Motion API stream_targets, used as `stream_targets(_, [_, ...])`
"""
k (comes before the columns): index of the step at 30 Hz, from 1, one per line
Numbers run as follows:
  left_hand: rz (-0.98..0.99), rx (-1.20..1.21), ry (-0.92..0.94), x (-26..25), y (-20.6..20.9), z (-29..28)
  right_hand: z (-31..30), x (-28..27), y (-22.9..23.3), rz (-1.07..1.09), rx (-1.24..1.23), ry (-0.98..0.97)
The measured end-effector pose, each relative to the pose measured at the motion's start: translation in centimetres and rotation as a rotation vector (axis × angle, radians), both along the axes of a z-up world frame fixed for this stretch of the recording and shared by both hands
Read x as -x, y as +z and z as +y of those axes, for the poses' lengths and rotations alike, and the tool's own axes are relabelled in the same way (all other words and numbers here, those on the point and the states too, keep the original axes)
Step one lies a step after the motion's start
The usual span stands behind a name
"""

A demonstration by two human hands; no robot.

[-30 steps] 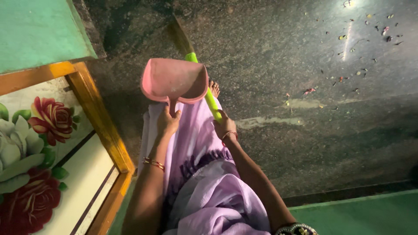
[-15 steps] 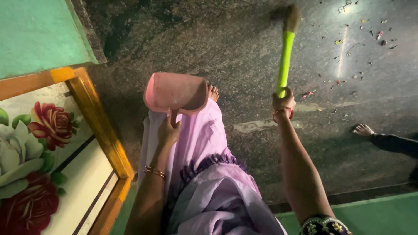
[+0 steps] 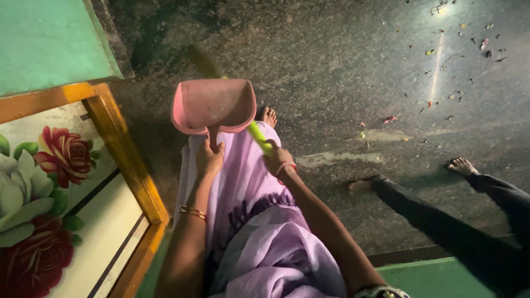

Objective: The person sweeps scattered debris on a tiled floor using a green broom and a pink dustpan. They gather the debris into a pile and sweep it into the dustpan.

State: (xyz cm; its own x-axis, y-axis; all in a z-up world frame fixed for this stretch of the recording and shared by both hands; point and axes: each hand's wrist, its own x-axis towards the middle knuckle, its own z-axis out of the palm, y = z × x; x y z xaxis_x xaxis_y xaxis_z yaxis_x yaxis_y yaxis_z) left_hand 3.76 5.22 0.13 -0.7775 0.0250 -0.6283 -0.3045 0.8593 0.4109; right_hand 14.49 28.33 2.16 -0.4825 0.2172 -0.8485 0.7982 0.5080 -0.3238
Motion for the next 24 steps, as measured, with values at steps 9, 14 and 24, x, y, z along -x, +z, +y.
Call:
stream_targets(9, [-0.035, 0.011, 0.026, -0.3, 1.5, 1.0, 6.7, -0.3, -4.8, 0.119, -0.209, -0.328])
stream_targets(14, [-0.045, 0.058, -0.015, -0.5, 2.0, 0.7, 18.0, -2.8, -7.1, 0.083, -0.443, -0.649])
stream_targets(24, [-0.030, 0.098, -0.051, -1.5, 0.4, 1.3, 15.2, -4.9, -3.1, 0.169, -0.607, -0.616])
